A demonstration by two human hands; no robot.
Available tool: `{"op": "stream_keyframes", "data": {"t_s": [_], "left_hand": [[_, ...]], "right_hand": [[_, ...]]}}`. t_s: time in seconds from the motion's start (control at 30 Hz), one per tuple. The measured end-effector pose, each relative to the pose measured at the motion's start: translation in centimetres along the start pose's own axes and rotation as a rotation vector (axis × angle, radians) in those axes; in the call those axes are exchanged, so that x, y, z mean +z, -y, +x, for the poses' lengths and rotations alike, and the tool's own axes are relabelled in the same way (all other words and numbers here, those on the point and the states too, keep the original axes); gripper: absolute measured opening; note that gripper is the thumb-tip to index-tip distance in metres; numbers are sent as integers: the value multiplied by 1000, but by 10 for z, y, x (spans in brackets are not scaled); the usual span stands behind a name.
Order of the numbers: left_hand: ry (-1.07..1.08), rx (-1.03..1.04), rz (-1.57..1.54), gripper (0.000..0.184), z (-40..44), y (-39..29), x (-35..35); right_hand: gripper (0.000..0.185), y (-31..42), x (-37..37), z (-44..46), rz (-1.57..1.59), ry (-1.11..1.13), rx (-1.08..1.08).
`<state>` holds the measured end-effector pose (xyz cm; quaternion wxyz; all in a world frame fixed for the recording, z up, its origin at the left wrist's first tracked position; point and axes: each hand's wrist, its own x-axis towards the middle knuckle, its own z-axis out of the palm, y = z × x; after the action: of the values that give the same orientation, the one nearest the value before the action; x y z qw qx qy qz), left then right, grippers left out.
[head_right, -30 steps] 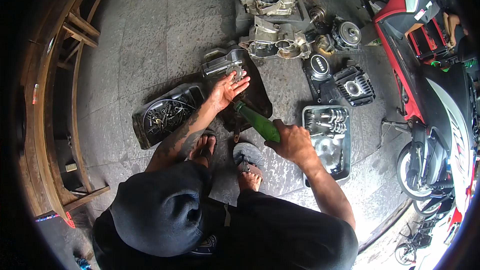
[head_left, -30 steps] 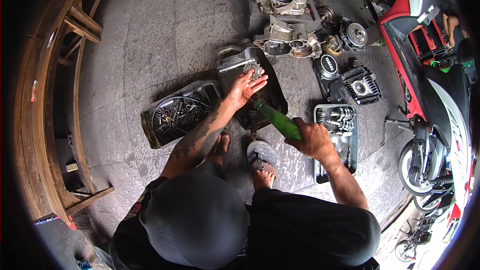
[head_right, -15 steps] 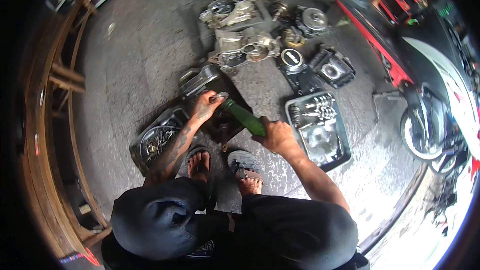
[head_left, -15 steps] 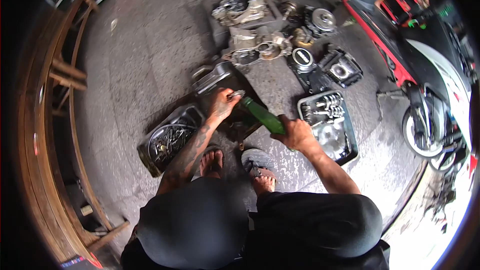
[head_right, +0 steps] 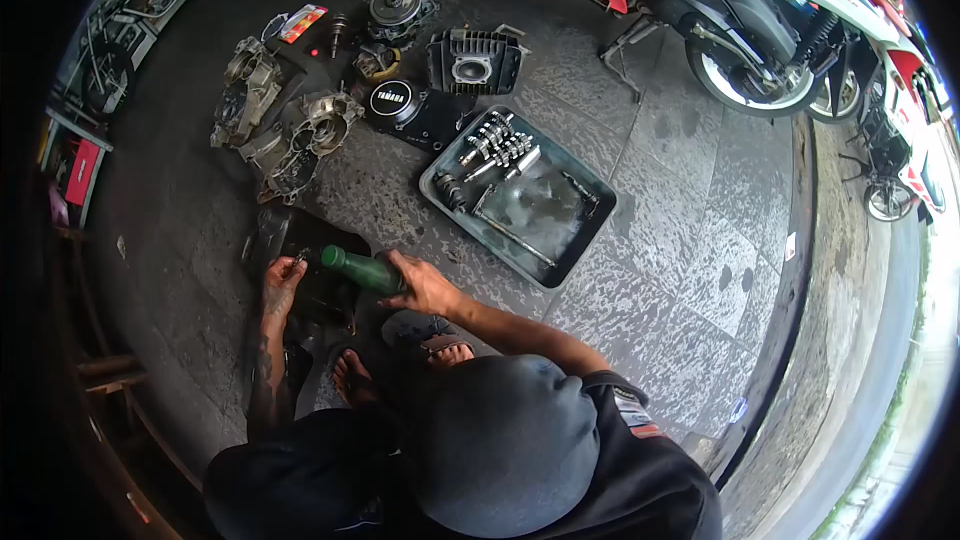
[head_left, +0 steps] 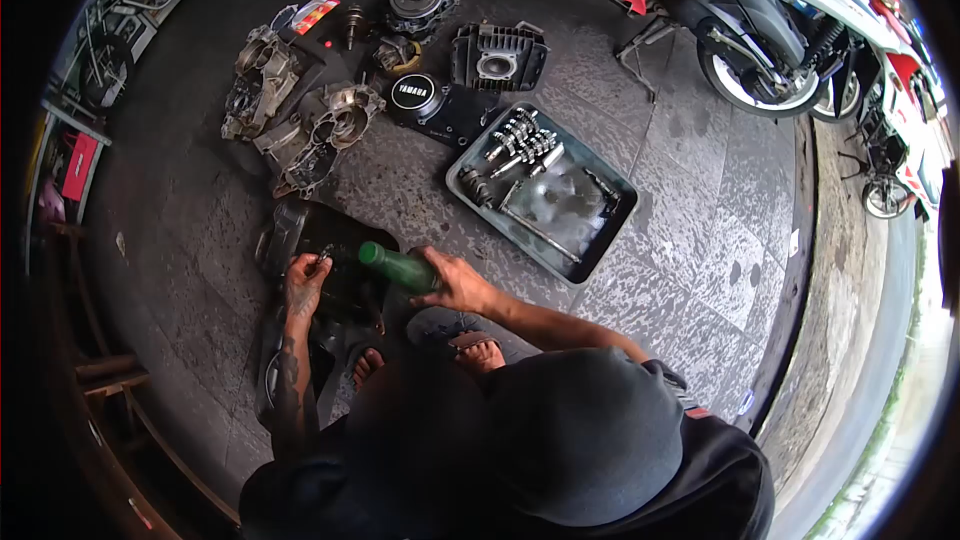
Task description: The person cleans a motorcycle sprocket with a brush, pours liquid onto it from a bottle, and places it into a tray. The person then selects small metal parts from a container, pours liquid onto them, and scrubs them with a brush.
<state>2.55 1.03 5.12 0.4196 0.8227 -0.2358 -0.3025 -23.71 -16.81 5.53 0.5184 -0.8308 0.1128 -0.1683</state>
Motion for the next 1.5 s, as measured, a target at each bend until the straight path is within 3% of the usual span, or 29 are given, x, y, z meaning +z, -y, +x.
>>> {"op": "stream_keyframes", "data": {"t_s": [0.03, 0.1, 0.17, 0.23, 0.27, 0.3, 0.33, 0.37, 0.4, 0.5, 0.57, 0.7, 0.77, 0.8, 0.83, 0.87, 0.9, 0.93, 0.97, 1.07, 1.1, 1.17, 1.23, 1.37, 1.4, 1.47, 1.5], "left_hand": [[-26, 56, 18, 27, 1, 3, -1], [-73, 177, 57, 28, 2, -2, 0], [-66, 116, 174, 26, -5, -15, 1], [-329, 506, 715, 24, -5, -5, 1], [-286, 421, 455, 22, 4, 13, 2], [-152, 395, 408, 23, 13, 26, -3], [-1, 265, 160, 28, 6, 0, -4], [33, -12, -57, 27, -6, -17, -3], [29, -167, -197, 30, -10, -21, -6], [-92, -285, -276, 59, -11, -24, -10], [48, -281, -270, 62, -7, -22, -19], [-64, -322, -215, 63, -8, -27, -23], [46, -245, -255, 51, -4, -24, -33], [-140, -217, -243, 44, -11, -29, -25], [-155, -156, -256, 36, -11, -26, -27], [-14, -121, -156, 26, -8, -32, -34], [-4, -44, 7, 22, -8, -38, -36], [63, 122, 7, 23, 3, -18, -41], [6, 344, 274, 23, 14, 1, -53], [16, 221, 347, 22, 4, -25, -78], [27, 281, 369, 22, 3, -37, -88], [43, 300, 457, 18, -3, -74, -101], [86, 249, 237, 12, -1, -106, -103], [191, 213, 408, 8, 31, -19, -124], [189, 231, 412, 8, 37, -12, -121], [123, -245, -550, 11, 36, -3, -126], [109, -248, -538, 11, 32, -5, -129]], "right_hand": [[68, -7, 4, 1, -5, -50, -105], [68, -17, 12, -4, -21, -70, -83], [68, -24, 18, -8, -5, -69, -45], [67, -36, 22, -19, -38, -52, -38], [66, -43, 22, -21, -71, -43, -30], [66, -45, 18, -22, -82, -30, -27], [65, -47, 15, -26, -76, -2, -30], [65, -51, 17, -31, -103, -4, 14], [68, -43, 15, -30, -106, -25, -13], [71, -46, 22, -29, -81, 29, 26], [75, -44, 21, -31, -133, 50, 30], [87, -44, 20, -37, -95, 49, 21], [90, -40, 15, -41, -133, 61, 70], [91, -37, 14, -39, -114, 63, 36], [93, -34, 11, -40, -109, 50, 16], [94, -27, 5, -39, -108, 53, 44], [96, -19, 0, -43, -111, 53, 85], [98, -23, 0, -57, -105, 24, 88], [99, -32, -4, -61, -99, 3, 61], [99, -7, -22, -81, 40, -164, 149], [99, 1, -27, -92, 39, -172, 171], [97, 14, -42, -113, 206, -455, 214], [89, 9, -52, -140, 187, -688, 292], [83, -6, -60, -199, 8, -901, 634], [81, -12, -62, -212, -44, -941, 634], [77, -16, -61, -235, -130, -1014, 696], [74, -17, -60, -240, -75, -1064, 713]]}}
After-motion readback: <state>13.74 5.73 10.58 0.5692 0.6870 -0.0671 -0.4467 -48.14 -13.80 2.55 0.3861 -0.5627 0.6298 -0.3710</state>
